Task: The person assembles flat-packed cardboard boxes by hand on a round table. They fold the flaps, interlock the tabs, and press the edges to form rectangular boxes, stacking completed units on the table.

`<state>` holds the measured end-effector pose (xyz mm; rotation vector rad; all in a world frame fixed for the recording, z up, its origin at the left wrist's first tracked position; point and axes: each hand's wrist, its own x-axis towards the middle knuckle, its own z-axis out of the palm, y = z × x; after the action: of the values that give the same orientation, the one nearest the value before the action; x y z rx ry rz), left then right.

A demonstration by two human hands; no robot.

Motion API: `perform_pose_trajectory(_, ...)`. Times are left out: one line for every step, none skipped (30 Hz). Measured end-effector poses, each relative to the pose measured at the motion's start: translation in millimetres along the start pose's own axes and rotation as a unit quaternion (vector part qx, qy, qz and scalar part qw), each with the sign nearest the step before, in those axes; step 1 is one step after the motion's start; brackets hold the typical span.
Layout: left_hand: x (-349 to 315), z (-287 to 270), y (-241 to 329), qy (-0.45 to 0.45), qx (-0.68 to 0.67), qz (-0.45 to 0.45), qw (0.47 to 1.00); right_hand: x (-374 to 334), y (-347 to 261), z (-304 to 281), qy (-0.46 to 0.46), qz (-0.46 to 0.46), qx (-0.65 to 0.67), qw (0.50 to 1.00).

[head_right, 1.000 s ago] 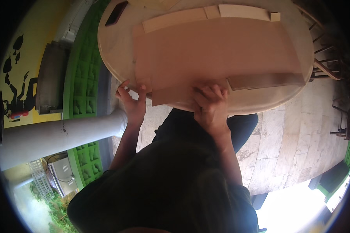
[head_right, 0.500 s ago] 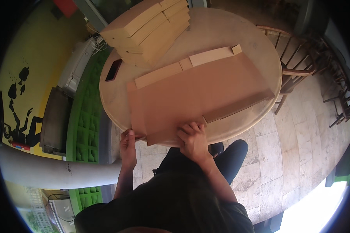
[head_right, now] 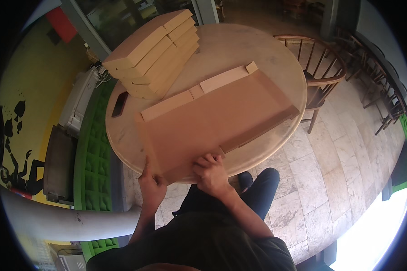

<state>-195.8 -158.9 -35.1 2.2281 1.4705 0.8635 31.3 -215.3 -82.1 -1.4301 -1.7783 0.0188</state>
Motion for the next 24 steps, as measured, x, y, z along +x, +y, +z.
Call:
perform_pose_trajectory(1.8, 2.9, 2.6, 0.001, 0.031, 0.023, 0.999, 0.5, -0.1, -0.6, 0.0, -0.002, 0.0, 1.0)
perform_pose_trajectory(3.0, 6.0, 4.2, -0.005, 0.042, 0.03, 0.999, 1.3, -0.4, -1.0, 0.001, -0.001, 0.001, 1.0)
perform_pose_trajectory(3.9, 9.2, 5.7, -0.011, 0.053, 0.037, 0.998, 2.3, -0.7, -2.0, 0.002, 0.0, 0.003, 1.0)
perform_pose_trajectory(4.2, 11.6, 5.8, -0.016, 0.061, 0.039, 0.997, 3.3, -1.7, -2.9, 0.005, -0.005, 0.008, 1.0)
perform_pose_trajectory(2.5, 13.6, 5.9, -0.022, 0.077, 0.042, 0.996, 4.3, -2.6, -4.2, -0.004, 0.002, -0.001, 1.0)
perform_pose_trajectory(0.9, 15.5, 5.2, -0.026, 0.089, 0.041, 0.995, 5.4, -3.8, -5.4, -0.01, 0.002, -0.007, 1.0)
perform_pose_trajectory(-2.1, 17.0, 4.0, -0.023, 0.099, 0.049, 0.994, 5.6, -5.4, -6.7, -0.033, 0.013, -0.011, 0.999)
perform_pose_trajectory(-5.0, 17.8, 2.0, -0.015, 0.115, 0.048, 0.992, 5.5, -7.5, -7.8, -0.043, 0.011, -0.016, 0.999)
perform_pose_trajectory(-7.1, 18.1, -1.0, -0.002, 0.129, 0.058, 0.99, 4.9, -9.7, -9.2, -0.069, 0.021, -0.02, 0.997)
perform_pose_trajectory(-9.3, 18.5, -4.3, 0.012, 0.141, 0.069, 0.988, 4.6, -10.6, -11.3, -0.078, 0.029, -0.022, 0.996)
perform_pose_trajectory(-11.4, 18.9, -7.5, 0.021, 0.083, 0.038, 0.996, 5.6, -9.1, -15.4, -0.115, 0.008, -0.029, 0.993)
perform_pose_trajectory(-12.9, 18.9, -11.0, 0.029, 0.025, 0.007, 0.999, 6.7, -6.6, -21.1, -0.137, -0.014, -0.031, 0.99)
perform_pose_trajectory(-13.2, 17.7, -14.6, 0.042, -0.04, -0.024, 0.998, 9.6, -3.8, -27.1, -0.143, -0.051, -0.023, 0.988)
perform_pose_trajectory(-10.2, 15.9, -18.6, 0.049, -0.077, -0.033, 0.995, 16.7, 5.3, -35.7, -0.124, -0.034, -0.031, 0.991)
perform_pose_trajectory(-4.6, 13.5, -22.7, 0.062, -0.121, -0.043, 0.99, 26.7, 20.3, -47.5, -0.081, -0.048, -0.028, 0.995)
perform_pose_trajectory(0.3, 10.5, -26.5, 0.069, -0.177, -0.089, 0.978, 39.0, 43.1, -66.3, -0.063, -0.052, -0.064, 0.995)
perform_pose_trajectory(6.7, 6.9, -30.7, 0.062, -0.191, -0.109, 0.973, 54.9, 67.9, -81.2, -0.044, 0.006, -0.141, 0.989)
perform_pose_trajectory(16.9, 2.2, -35.7, 0.049, -0.218, -0.162, 0.961, 71.0, 95.8, -98.6, -0.025, 0.063, -0.204, 0.977)
perform_pose_trajectory(26.7, -2.1, -40.7, 0.046, -0.25, -0.207, 0.945, 84.7, 124.6, -112.6, 0.027, 0.099, -0.258, 0.961)
perform_pose_trajectory(36.6, -5.2, -45.7, 0.023, -0.249, -0.228, 0.941, 97.5, 156.9, -133.2, -0.025, 0.228, -0.302, 0.925)
perform_pose_trajectory(46.6, -6.8, -50.7, 0.009, -0.254, -0.24, 0.937, 106.8, 186.0, -144.2, -0.029, 0.293, -0.331, 0.896)
perform_pose_trajectory(53.7, -7.8, -55.6, 0.001, -0.258, -0.234, 0.937, 107.2, 213.0, -154.6, -0.022, 0.349, -0.361, 0.864)
perform_pose_trajectory(60.1, -6.8, -59.8, -0.024, -0.245, -0.215, 0.945, 100.4, 236.3, -160.0, -0.033, 0.38, -0.361, 0.851)
perform_pose_trajectory(62.0, -3.8, -62.6, -0.034, -0.257, -0.198, 0.945, 95.0, 258.4, -164.1, -0.041, 0.411, -0.362, 0.836)
